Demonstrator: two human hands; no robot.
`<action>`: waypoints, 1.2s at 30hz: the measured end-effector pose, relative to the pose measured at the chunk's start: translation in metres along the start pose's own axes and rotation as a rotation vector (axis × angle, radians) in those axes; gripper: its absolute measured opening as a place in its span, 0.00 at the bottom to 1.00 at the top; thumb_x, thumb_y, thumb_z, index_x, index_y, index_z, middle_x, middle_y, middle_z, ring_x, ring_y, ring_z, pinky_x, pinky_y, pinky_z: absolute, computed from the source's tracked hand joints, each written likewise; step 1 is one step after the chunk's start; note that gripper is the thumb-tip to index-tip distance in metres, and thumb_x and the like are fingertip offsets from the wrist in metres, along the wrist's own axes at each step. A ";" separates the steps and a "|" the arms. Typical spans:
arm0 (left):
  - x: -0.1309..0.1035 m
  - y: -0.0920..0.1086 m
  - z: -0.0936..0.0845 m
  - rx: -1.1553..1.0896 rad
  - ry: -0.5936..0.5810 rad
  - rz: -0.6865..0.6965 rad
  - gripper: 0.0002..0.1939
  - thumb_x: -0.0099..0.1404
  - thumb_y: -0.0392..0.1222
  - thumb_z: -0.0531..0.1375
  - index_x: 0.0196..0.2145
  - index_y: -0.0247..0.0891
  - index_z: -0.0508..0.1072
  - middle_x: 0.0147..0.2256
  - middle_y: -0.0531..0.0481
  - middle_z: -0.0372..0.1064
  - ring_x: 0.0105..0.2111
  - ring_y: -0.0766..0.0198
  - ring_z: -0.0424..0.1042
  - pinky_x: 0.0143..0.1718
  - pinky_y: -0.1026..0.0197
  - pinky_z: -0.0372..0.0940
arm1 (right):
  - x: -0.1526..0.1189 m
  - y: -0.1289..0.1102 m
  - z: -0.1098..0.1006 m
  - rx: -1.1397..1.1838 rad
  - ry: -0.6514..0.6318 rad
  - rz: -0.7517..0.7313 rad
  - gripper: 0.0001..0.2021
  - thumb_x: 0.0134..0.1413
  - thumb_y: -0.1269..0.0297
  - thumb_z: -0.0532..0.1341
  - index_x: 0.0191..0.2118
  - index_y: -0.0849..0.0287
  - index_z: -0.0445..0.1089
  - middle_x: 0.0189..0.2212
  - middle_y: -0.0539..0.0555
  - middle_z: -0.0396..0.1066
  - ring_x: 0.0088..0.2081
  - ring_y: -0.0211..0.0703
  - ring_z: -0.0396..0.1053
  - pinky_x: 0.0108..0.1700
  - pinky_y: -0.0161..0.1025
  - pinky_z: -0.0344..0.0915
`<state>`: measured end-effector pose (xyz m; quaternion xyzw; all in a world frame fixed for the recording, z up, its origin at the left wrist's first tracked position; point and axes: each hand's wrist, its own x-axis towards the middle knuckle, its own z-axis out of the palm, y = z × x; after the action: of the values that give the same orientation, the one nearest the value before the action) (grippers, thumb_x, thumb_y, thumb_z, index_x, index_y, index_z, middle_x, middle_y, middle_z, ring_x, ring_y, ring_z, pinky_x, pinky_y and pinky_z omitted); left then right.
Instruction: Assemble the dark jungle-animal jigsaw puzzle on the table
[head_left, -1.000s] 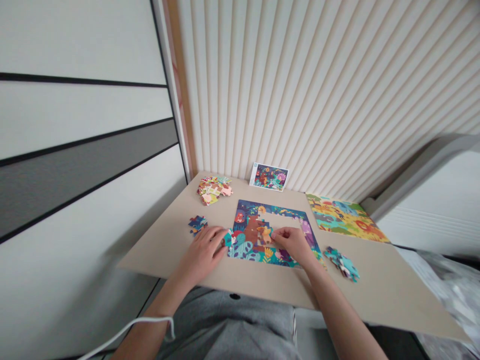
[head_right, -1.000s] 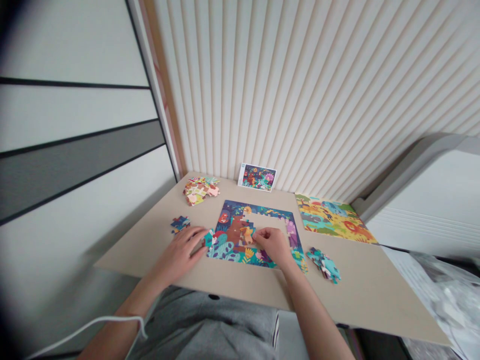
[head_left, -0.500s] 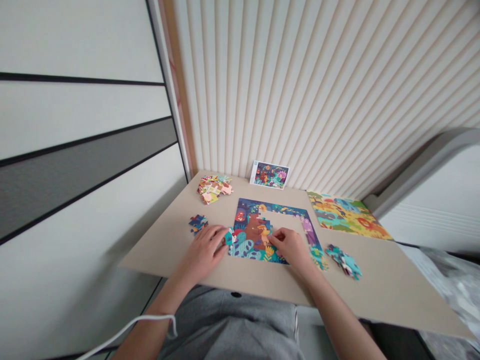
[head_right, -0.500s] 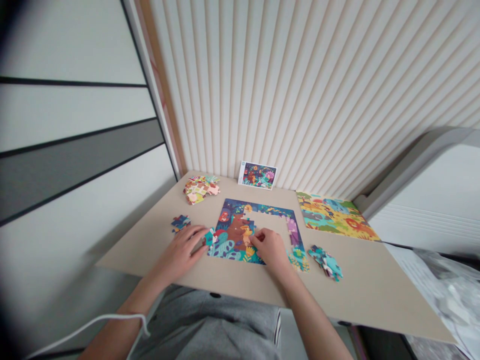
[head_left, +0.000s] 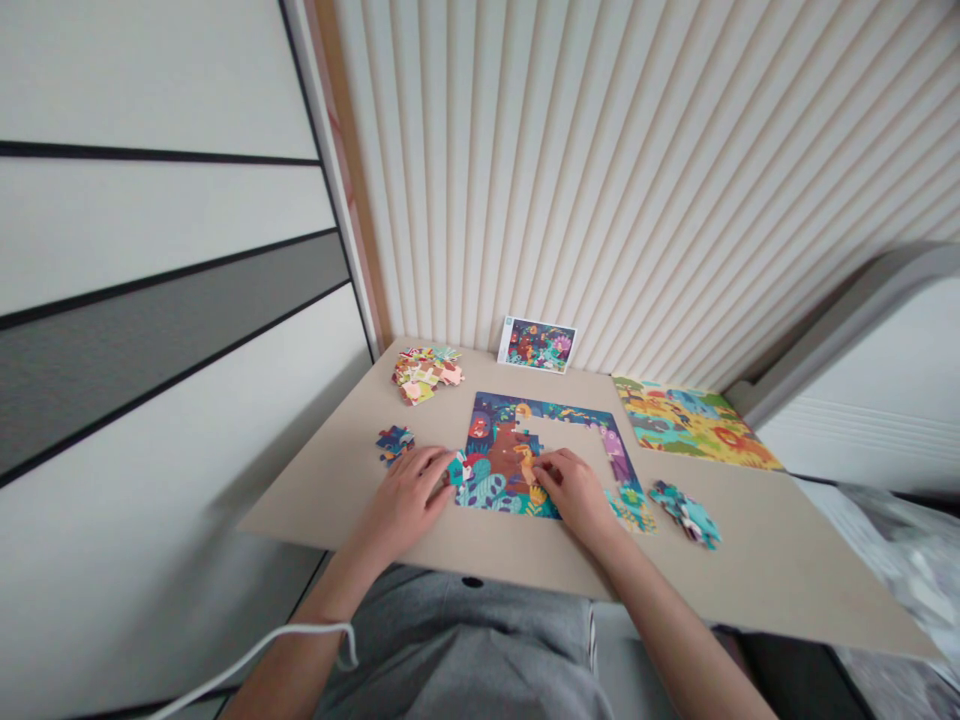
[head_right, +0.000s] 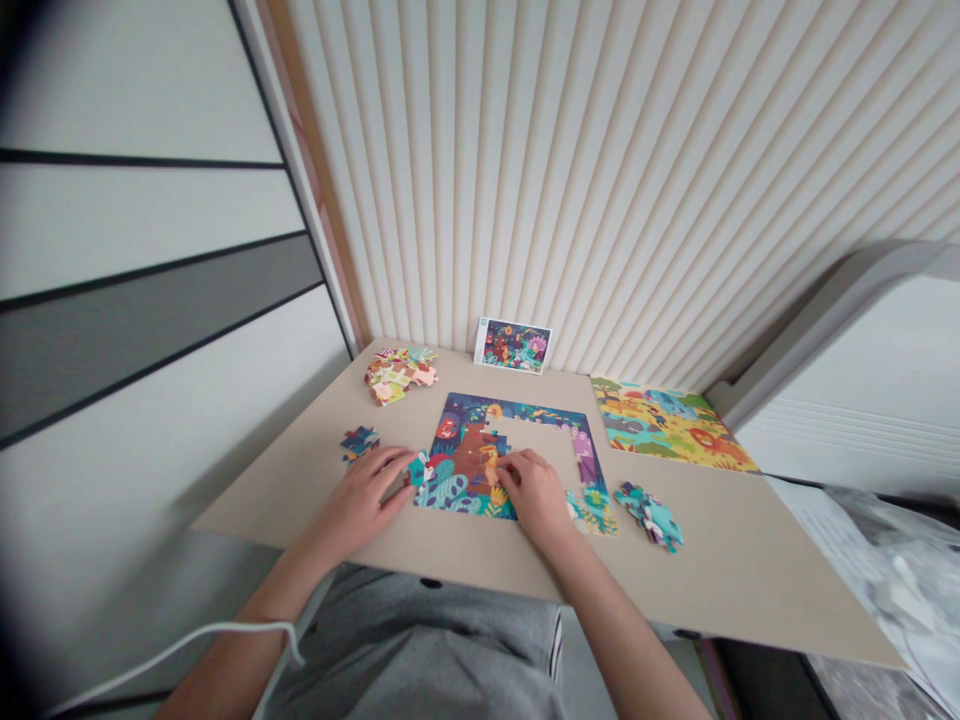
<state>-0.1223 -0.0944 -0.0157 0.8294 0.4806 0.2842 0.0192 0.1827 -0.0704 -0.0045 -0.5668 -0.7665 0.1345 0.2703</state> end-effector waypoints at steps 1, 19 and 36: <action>0.000 0.000 0.000 0.001 -0.001 0.000 0.22 0.71 0.41 0.57 0.61 0.46 0.63 0.55 0.43 0.66 0.56 0.51 0.66 0.63 0.42 0.59 | 0.000 -0.001 -0.001 -0.006 -0.004 -0.015 0.09 0.65 0.63 0.58 0.41 0.54 0.77 0.38 0.54 0.74 0.39 0.44 0.72 0.44 0.39 0.65; 0.000 -0.001 0.001 0.015 0.008 0.008 0.22 0.70 0.41 0.57 0.61 0.46 0.64 0.55 0.43 0.67 0.57 0.50 0.67 0.61 0.42 0.61 | 0.000 -0.003 -0.002 -0.079 -0.052 -0.006 0.11 0.65 0.56 0.61 0.41 0.51 0.80 0.39 0.55 0.73 0.42 0.46 0.71 0.45 0.40 0.64; -0.001 -0.004 0.003 0.008 0.009 0.006 0.22 0.71 0.41 0.56 0.61 0.46 0.64 0.56 0.43 0.67 0.57 0.50 0.66 0.62 0.43 0.60 | -0.009 -0.026 -0.009 -0.173 -0.080 -0.280 0.14 0.70 0.58 0.55 0.54 0.50 0.74 0.53 0.57 0.74 0.54 0.52 0.69 0.62 0.54 0.52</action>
<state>-0.1237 -0.0923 -0.0198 0.8296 0.4792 0.2862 0.0129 0.1686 -0.0882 0.0137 -0.4697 -0.8570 0.0514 0.2057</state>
